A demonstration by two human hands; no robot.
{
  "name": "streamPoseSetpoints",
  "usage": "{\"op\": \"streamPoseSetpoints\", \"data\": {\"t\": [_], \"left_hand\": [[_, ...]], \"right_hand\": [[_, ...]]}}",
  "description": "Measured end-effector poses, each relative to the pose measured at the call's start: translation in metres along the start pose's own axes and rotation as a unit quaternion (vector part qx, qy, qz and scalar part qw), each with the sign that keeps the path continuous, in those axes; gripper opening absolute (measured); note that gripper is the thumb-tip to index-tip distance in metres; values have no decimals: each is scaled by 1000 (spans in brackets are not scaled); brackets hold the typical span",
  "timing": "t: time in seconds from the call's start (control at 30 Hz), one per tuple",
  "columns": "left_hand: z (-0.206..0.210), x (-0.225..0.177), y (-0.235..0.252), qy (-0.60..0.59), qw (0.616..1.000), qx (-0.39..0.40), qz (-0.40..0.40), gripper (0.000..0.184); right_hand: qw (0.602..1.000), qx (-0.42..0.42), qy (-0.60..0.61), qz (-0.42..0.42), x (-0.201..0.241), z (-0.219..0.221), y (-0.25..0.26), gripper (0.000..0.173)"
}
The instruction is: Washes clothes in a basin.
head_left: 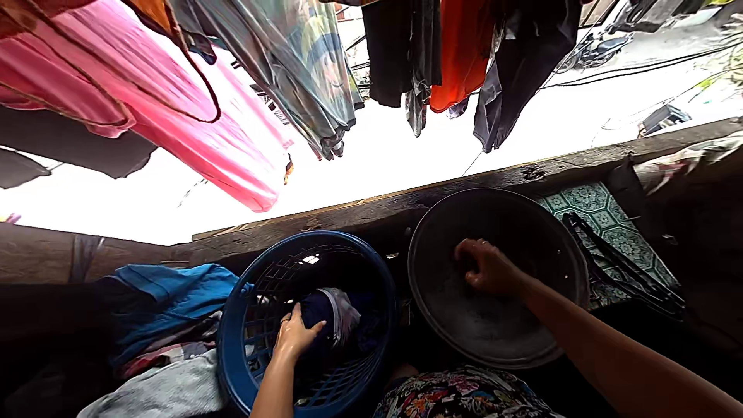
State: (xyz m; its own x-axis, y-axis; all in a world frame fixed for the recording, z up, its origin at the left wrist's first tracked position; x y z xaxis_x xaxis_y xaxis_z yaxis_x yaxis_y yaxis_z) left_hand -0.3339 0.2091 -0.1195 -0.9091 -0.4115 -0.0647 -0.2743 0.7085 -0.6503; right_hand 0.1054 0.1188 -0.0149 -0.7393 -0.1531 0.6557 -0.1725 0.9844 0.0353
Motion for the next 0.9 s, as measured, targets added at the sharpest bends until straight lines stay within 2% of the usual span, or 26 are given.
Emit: {"op": "streamPoseSetpoints", "data": {"t": [0.07, 0.1, 0.17, 0.27, 0.33, 0.4, 0.43, 0.5, 0.57, 0.63, 0.7, 0.8, 0.87, 0.9], "left_hand": [[5, -10, -6, -1, 1000, -5, 25, 91], [4, -15, -10, -11, 999, -18, 41, 87], [-1, -29, -23, -34, 995, -44, 81, 79], [-11, -54, -50, -63, 980, -79, 171, 66], [-23, -74, -76, -109, 956, -115, 246, 56], [-34, -97, -104, -172, 920, -144, 323, 48], [-36, -108, -116, -200, 903, -145, 352, 45], [-33, -135, -136, -244, 874, -124, 401, 44], [-18, -171, -153, -263, 867, -55, 420, 46], [3, -214, -174, -249, 868, 19, 429, 57], [27, -256, -195, -215, 870, 75, 438, 80], [64, -303, -212, -170, 886, 127, 413, 122], [79, -325, -220, -161, 894, 145, 392, 131], [82, -334, -226, -168, 894, 152, 385, 126]], "right_hand": [[990, 121, -35, 66, -6, 39, -7, 65], [973, 194, -53, 111, -19, 63, -15, 73], [938, 293, -83, 164, -44, 104, -32, 76], [923, 324, -76, 194, -67, 139, -46, 80], [930, 303, -61, 200, -65, 135, -41, 68], [941, 262, -27, 213, -62, 117, -31, 46], [951, 216, 11, 223, -63, 103, -27, 39], [957, 81, 132, 245, -59, 61, -22, 32], [936, -54, 266, 223, -47, 13, -22, 25], [895, -163, 379, 168, -20, -38, -22, 23], [846, -249, 452, 136, 13, -86, -20, 21], [798, -304, 515, 77, 52, -139, -18, 23], [772, -341, 535, 39, 76, -170, -20, 19], [761, -357, 541, 23, 86, -182, -23, 19]]}}
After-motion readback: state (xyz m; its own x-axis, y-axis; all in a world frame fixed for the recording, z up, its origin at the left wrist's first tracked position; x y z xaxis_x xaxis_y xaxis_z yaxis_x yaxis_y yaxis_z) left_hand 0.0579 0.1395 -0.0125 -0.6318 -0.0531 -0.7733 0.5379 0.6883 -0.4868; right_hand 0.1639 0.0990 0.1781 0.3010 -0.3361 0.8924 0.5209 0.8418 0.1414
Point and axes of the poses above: each hand's wrist, its own y-axis towards the middle knuckle, its own z-axis out of the palm, x = y × z, the point moved 9 cm from there along y, towards the middle knuckle, and after that the axes turned 12 degrees about -z, right-handed, at the moved point
